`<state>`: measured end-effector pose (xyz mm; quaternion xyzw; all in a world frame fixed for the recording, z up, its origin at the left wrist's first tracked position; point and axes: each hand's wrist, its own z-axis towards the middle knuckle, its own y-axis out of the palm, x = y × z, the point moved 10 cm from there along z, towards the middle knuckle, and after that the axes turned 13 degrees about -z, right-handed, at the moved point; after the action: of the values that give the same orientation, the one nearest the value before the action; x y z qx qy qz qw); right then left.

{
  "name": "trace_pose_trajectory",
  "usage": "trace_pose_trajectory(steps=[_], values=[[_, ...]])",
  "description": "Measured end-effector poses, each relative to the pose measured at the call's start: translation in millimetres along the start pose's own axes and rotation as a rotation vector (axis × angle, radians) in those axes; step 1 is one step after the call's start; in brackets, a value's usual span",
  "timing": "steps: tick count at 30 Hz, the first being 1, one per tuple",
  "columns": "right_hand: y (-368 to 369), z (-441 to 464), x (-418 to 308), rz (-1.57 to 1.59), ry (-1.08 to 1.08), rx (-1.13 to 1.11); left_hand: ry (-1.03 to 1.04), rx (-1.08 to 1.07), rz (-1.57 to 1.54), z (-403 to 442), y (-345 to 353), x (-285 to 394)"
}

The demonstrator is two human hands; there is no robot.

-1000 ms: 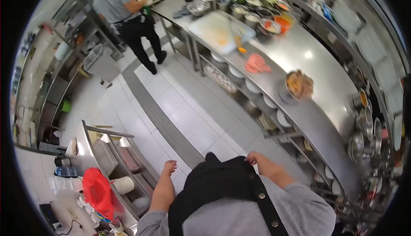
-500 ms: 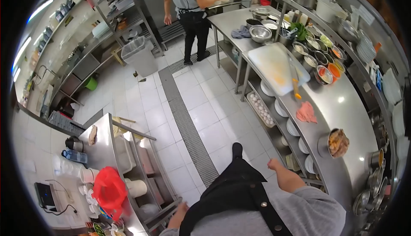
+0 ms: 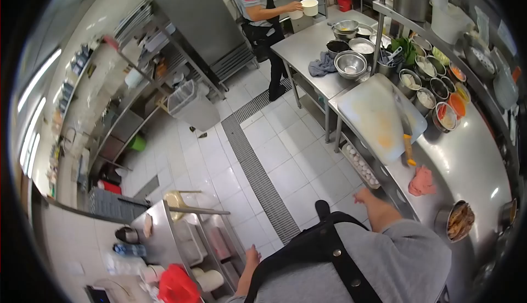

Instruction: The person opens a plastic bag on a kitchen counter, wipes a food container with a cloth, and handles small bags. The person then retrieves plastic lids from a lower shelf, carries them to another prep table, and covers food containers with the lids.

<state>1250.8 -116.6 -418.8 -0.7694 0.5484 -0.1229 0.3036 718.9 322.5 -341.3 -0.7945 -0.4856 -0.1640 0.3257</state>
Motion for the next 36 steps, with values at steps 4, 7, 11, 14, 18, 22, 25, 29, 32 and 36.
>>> trace_pose_trajectory(steps=[4,7,11,14,18,22,25,29,32,36], values=[[-81,54,-58,-0.607,-0.188,0.251,0.239,-0.051,-0.194,25,78,139],[-128,52,-85,-0.555,-0.143,0.217,0.596,0.0,-0.091,14,109,209],[-100,107,-103,-0.291,-0.154,0.095,0.699,0.008,0.213,39,115,180],[-98,72,-125,-0.142,-0.153,0.083,0.75,-0.444,1.363,65,140,77],[-176,-9,-175,0.215,-0.202,0.31,0.301,-0.52,1.014,63,105,45],[-356,-132,-254,0.594,-0.514,0.422,0.154,-0.529,0.837,76,66,49],[-517,-372,-327,0.447,-1.012,0.734,0.505,-0.797,0.688,59,55,67],[-483,-579,-414,-0.18,-1.754,0.632,0.315,-0.738,0.578,149,82,99],[-437,-659,-440,-0.311,-2.088,-0.066,0.408,-0.451,0.919,236,137,190],[-375,-678,-471,-0.489,-1.885,-0.34,0.577,-0.397,0.249,247,196,321]])
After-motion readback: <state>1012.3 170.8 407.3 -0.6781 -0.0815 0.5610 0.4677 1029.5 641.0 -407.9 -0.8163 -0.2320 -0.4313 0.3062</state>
